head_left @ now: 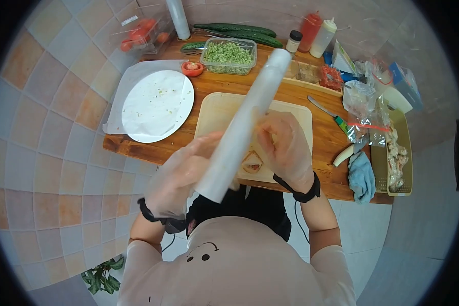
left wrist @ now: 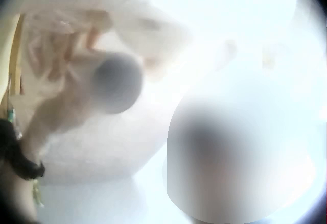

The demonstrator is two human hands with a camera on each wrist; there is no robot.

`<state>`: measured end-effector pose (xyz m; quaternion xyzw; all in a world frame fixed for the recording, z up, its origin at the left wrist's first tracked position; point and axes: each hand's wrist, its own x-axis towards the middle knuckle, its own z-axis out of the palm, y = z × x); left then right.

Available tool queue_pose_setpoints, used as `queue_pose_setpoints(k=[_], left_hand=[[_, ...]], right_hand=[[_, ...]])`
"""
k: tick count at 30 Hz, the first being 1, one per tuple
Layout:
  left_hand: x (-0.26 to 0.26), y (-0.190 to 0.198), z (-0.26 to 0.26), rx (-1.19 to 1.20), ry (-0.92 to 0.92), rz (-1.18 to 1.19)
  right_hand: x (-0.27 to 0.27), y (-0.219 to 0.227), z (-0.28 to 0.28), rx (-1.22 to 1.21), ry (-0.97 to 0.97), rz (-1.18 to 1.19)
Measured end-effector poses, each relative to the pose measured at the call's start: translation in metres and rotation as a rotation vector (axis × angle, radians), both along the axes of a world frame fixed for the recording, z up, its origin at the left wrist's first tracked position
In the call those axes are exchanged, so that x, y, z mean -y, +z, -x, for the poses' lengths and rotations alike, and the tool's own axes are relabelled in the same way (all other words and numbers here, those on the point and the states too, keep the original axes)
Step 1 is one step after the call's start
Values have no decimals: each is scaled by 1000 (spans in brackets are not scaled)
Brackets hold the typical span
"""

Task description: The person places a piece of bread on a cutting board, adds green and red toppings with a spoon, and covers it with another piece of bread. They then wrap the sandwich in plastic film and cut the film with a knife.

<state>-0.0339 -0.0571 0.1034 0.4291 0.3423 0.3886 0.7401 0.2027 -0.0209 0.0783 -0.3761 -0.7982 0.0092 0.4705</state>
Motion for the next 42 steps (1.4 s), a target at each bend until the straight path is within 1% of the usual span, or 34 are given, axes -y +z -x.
queue_pose_setpoints(k=[1, 3, 4, 5, 6, 7, 9, 11, 12, 14, 15, 17, 18, 20, 21, 24, 27, 30, 33, 36, 39, 42], left_hand=[[-3, 7, -6, 96, -18, 140], [-6, 23, -21, -4, -80, 139], [-7, 27, -27, -55, -114, 138], [-6, 25, -33, -100, -76, 100], [-8, 12, -27, -78, -96, 32], [-12, -11, -18, -53, -115, -33], [-14, -19, -14, 40, -132, -15], [-10, -8, -17, 175, -121, 157], [-8, -11, -16, 191, -109, 168], [-10, -17, -14, 225, -87, 177], [-10, -17, -15, 193, -81, 181], [-10, -17, -17, 126, -66, 190], [-11, -16, -20, 36, -73, 159], [-14, -13, -29, -141, -88, 96], [-15, -18, -30, -165, -77, 56], [-11, -17, -31, -165, -79, -44], [-9, -15, -30, -129, -86, -20], [-9, -16, -32, -208, -49, -14], [-9, -30, -28, -178, -54, 22], [-10, -28, -30, -259, -25, 4], [-6, -23, -34, -205, -7, 5], [-4, -19, -42, -235, 36, -41]], right_hand=[[-2, 0, 1, 21, 17, -13], [-5, -1, 4, 61, 43, -36], [-7, -3, 5, 39, 54, -36], [-9, -5, 4, 16, 60, -36], [-10, -8, 4, -8, 64, -35], [-8, -9, 4, -134, 51, 92], [0, -12, 4, -387, 29, 345], [-1, -8, -2, -500, 93, 540], [0, -5, -4, -557, 127, 639], [1, 0, -6, -549, 73, 668], [2, 1, -5, -546, 45, 683], [3, 0, 2, -439, 62, 604], [3, 0, 6, -388, 71, 563], [2, -5, 6, -418, 105, 652], [0, -8, 4, -430, 121, 698], [-7, -20, -8, -409, 171, 837], [1, -9, -4, -180, 97, 513], [1, -15, 0, -125, -11, 268], [-5, -22, -3, -129, -117, 95], [0, -14, -11, -170, -49, 220], [11, 3, 4, -304, 90, 348], [12, 3, 13, -375, 114, 427]])
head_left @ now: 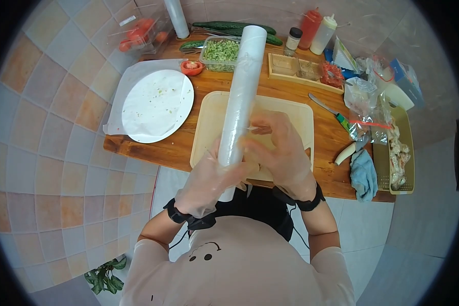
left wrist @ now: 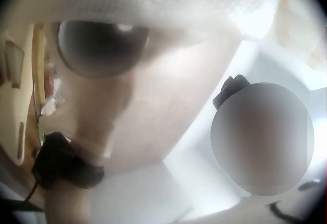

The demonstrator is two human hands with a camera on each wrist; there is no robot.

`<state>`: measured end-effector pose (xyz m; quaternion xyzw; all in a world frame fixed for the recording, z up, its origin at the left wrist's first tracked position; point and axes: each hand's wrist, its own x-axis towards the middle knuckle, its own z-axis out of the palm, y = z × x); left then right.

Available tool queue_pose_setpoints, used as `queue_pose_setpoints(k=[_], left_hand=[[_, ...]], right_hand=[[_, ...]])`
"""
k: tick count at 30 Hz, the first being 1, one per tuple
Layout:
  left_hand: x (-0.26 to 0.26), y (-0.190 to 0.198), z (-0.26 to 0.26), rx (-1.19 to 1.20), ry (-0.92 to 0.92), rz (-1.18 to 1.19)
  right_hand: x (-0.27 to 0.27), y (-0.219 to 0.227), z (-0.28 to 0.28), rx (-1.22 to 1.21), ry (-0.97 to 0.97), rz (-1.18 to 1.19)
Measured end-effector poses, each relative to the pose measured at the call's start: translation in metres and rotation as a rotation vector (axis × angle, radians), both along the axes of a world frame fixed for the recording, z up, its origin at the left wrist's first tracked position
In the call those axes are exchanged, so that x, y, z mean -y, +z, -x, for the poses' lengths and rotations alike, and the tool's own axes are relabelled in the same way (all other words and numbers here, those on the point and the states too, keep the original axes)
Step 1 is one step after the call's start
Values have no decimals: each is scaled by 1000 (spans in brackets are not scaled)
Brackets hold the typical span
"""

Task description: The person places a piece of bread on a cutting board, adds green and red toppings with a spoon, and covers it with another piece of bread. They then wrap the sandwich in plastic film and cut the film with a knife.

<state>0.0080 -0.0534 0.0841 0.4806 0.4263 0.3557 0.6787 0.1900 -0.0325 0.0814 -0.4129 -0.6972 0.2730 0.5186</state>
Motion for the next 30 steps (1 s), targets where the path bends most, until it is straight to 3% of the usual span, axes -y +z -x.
queue_pose_setpoints(k=[6, 12, 15, 18, 21, 24, 27, 30], left_hand=[[0, 4, 1, -194, -32, -87], [1, 7, -2, -84, 21, -70], [-1, 10, -9, -79, 57, -69], [2, -3, -16, 36, 153, -95], [0, -1, -8, 92, 41, 12], [1, -4, 0, 217, -16, 132], [4, 2, 7, 192, -39, 160], [3, -9, 6, 245, -43, 123]], right_hand=[[-8, -8, -17, 290, 32, -40], [-7, -10, -12, 483, -87, -313], [-9, -15, -8, 548, -243, -482], [-16, -13, -8, 509, -244, -558], [-21, -16, -7, 438, -248, -576], [-15, -8, -10, 170, -142, -219], [-16, -9, -19, -21, -60, 110], [-8, -1, -5, 44, -22, 195]])
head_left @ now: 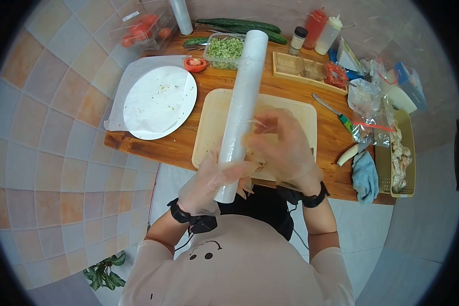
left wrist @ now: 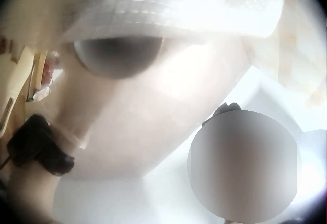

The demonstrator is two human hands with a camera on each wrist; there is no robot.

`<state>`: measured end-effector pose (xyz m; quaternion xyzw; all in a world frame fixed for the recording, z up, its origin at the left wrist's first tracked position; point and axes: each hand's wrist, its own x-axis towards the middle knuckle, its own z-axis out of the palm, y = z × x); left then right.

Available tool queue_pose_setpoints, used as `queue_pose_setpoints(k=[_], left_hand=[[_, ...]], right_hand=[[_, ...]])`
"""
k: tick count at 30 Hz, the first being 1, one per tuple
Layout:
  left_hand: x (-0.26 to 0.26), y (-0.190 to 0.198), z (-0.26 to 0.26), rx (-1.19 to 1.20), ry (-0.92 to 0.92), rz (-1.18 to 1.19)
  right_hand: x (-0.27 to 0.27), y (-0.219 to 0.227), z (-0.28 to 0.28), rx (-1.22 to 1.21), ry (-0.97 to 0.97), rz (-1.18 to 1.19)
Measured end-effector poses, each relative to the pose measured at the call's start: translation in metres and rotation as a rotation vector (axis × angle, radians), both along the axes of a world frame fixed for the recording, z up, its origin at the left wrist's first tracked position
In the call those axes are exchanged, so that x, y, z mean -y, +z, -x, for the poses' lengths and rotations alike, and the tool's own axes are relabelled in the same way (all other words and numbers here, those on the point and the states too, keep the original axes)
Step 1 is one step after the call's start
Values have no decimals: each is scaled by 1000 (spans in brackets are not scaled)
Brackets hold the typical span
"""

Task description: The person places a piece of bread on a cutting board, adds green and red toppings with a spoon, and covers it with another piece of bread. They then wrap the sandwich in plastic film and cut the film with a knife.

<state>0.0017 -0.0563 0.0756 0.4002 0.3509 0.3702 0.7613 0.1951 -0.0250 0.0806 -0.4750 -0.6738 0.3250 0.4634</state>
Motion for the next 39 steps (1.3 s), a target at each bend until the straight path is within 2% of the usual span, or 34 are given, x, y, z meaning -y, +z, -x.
queue_pose_setpoints(k=[3, 6, 9, 12, 15, 18, 21, 24, 27, 30, 33, 36, 39], left_hand=[[-3, 0, -3, -55, 15, -37], [-4, 5, -3, -129, 4, -44], [-6, 2, -1, -143, -13, -56], [-5, 3, -3, -131, 17, -32], [-3, 5, -6, -72, 32, -29], [-3, 5, -10, -104, 25, -10], [-1, 13, -14, -50, 37, -7], [2, 4, -3, 30, -9, 28], [9, -6, 4, 30, 74, -3], [11, -10, 6, 196, 63, 139], [12, -5, -4, 181, 98, 135], [9, -5, 4, 152, 31, 155], [4, -3, 13, 125, -99, 126]], right_hand=[[-2, -6, -3, -126, 75, 176], [-6, -5, -9, -81, 105, 308], [-9, -4, -13, 145, 138, 79], [-9, -16, -7, 170, 51, -195], [-9, -25, 1, 343, -107, -460], [-11, -24, 2, 489, -221, -551], [-15, -23, 5, 499, -354, -663], [-14, -23, -3, 266, -216, -439], [-7, 7, -14, -434, -58, 296], [-6, 3, -10, -2, 24, 141], [-8, -10, -7, -194, 133, 159], [-11, -6, -12, -231, 218, 331], [-8, -3, -13, -239, 252, 287]])
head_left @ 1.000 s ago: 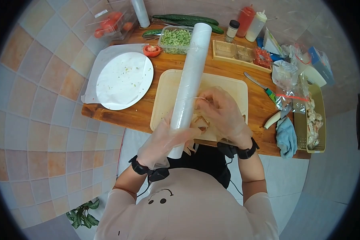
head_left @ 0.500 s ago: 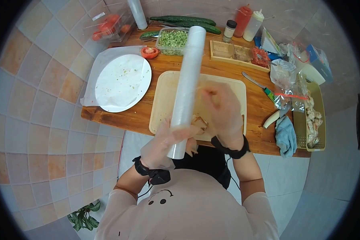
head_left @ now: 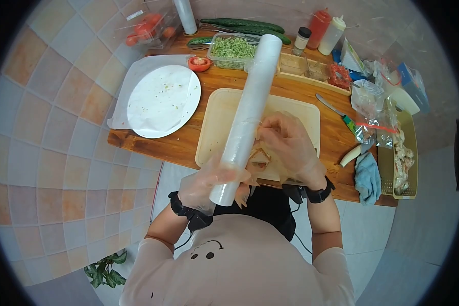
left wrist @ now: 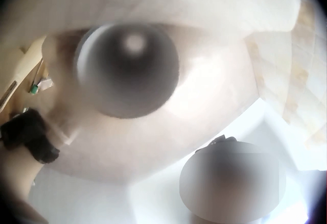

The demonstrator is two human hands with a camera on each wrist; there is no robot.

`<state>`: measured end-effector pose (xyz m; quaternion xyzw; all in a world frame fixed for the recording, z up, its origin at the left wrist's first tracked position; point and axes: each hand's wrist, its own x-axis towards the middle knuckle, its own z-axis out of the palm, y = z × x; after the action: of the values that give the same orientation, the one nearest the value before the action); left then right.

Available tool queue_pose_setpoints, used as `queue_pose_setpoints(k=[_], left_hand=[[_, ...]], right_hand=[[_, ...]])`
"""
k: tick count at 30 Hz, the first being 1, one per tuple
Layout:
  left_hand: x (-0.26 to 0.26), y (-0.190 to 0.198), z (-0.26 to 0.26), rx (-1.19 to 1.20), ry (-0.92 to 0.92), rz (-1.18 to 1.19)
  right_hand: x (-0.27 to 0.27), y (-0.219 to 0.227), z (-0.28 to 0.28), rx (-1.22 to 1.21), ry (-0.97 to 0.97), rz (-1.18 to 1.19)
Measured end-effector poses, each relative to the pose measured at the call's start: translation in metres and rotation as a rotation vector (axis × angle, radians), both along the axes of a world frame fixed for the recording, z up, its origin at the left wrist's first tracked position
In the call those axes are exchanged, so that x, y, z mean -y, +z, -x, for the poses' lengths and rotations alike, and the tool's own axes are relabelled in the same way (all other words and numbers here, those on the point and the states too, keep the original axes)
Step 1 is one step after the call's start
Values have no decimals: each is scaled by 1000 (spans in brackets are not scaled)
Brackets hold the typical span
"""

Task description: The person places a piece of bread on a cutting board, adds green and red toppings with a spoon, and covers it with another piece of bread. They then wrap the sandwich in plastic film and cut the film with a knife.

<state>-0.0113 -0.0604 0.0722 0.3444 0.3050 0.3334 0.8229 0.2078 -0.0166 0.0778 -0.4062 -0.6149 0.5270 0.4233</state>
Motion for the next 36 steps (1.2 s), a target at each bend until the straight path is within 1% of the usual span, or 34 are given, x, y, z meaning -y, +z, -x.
queue_pose_setpoints(k=[3, 6, 9, 10, 13, 16, 18, 19, 21, 24, 28, 30, 33, 34, 36], left_hand=[[-2, 3, -1, -6, -30, -45], [-3, 12, -8, -175, -15, -87], [-14, -10, -12, -171, -96, -100], [-16, -4, -14, -294, -88, -183], [-16, -15, -14, -61, 101, -62], [-15, -7, -16, -65, 154, -40], [-17, 3, -17, -160, 77, -74], [-17, 7, -18, -206, 38, -92], [-16, 12, -23, -255, 76, -127], [-15, 11, -25, -270, 92, -187], [-14, -2, -23, -283, 119, -273], [-10, -6, -20, -231, 113, -195], [-8, -3, -16, -178, 93, -98], [-7, -1, -14, -166, 86, -67], [-5, -6, -11, -69, 71, -38]], right_hand=[[7, 0, 7, 169, -145, -202], [0, -16, 9, 422, -269, -583], [-2, -21, 13, 538, -281, -675], [-3, -21, 13, 546, -278, -712], [-2, -21, 13, 575, -276, -789], [-4, -20, 12, 582, -276, -812], [-6, -22, 13, 542, -261, -824], [-7, -22, 14, 581, -293, -823], [-7, -23, 14, 661, -361, -818], [-11, -26, 13, 665, -428, -854], [-9, -21, 14, 586, -450, -797], [-8, -20, 12, 561, -450, -772], [-8, -24, -4, 197, -315, -267], [-5, -22, -3, 160, -276, -205], [2, -13, 0, 89, -199, -85]])
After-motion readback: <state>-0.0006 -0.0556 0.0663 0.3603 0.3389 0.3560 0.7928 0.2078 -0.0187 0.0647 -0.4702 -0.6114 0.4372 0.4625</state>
